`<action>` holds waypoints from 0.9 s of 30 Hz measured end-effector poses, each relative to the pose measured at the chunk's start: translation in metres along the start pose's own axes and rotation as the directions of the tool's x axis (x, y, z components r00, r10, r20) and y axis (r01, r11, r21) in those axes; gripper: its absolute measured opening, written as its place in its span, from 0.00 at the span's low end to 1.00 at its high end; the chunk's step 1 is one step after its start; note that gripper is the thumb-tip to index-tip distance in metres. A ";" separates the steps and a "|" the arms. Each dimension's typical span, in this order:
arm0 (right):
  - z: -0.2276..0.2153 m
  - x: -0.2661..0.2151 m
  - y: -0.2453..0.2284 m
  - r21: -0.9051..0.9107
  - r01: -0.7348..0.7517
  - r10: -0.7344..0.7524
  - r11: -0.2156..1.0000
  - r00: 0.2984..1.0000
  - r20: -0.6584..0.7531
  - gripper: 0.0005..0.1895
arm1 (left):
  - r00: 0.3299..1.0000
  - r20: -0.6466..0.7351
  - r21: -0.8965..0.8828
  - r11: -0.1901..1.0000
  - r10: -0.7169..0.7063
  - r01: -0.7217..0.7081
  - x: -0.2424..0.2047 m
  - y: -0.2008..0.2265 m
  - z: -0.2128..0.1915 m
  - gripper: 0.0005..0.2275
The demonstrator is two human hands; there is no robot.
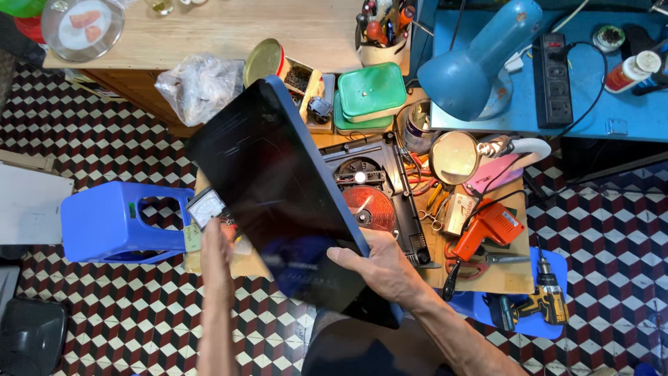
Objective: The person uses a cordless drill to remove and reinstall screws on the back and front of a Sunhouse induction cooktop. They flip the cooktop over multiple times to access different sides and secure the casing.
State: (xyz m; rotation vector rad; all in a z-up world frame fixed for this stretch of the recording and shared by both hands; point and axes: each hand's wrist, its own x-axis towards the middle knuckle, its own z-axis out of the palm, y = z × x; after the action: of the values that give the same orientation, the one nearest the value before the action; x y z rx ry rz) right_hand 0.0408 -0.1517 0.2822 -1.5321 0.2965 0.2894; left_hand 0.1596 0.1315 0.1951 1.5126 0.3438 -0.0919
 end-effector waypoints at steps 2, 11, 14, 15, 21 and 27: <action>-0.012 0.007 0.009 0.221 0.036 -0.055 0.975 0.995 0.079 0.14 | 0.984 0.125 -0.087 0.987 -0.125 0.136 0.010 -0.022 -0.026 0.36; -0.048 0.049 0.058 0.380 -0.081 -0.021 0.922 0.966 0.257 0.19 | 0.945 0.270 -0.502 0.811 -0.183 0.300 -0.015 -0.041 -0.084 0.17; -0.046 0.070 0.068 0.349 -0.063 0.014 0.935 0.990 0.142 0.22 | 0.946 0.296 -0.504 0.820 -0.129 0.269 -0.028 -0.006 -0.074 0.16; -0.044 0.077 0.070 0.333 -0.060 0.024 0.941 0.994 0.109 0.24 | 0.947 0.294 -0.441 0.860 -0.132 0.257 -0.030 0.010 -0.068 0.17; 0.014 0.085 0.064 0.054 0.036 -0.016 0.998 0.945 -0.327 0.37 | 0.946 0.296 -0.064 0.991 0.132 -0.118 -0.044 0.083 -0.010 0.06; 0.115 -0.009 0.024 -0.239 0.285 -0.357 0.928 0.862 -0.360 0.50 | 0.903 0.418 -0.154 0.987 0.103 -0.041 -0.046 0.102 0.032 0.04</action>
State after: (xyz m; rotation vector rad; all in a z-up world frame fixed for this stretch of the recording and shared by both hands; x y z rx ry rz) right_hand 0.0244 -0.0358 0.2648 -1.7849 0.3315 -0.2770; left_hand 0.1492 0.0995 0.3059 1.3191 -0.0574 -0.3278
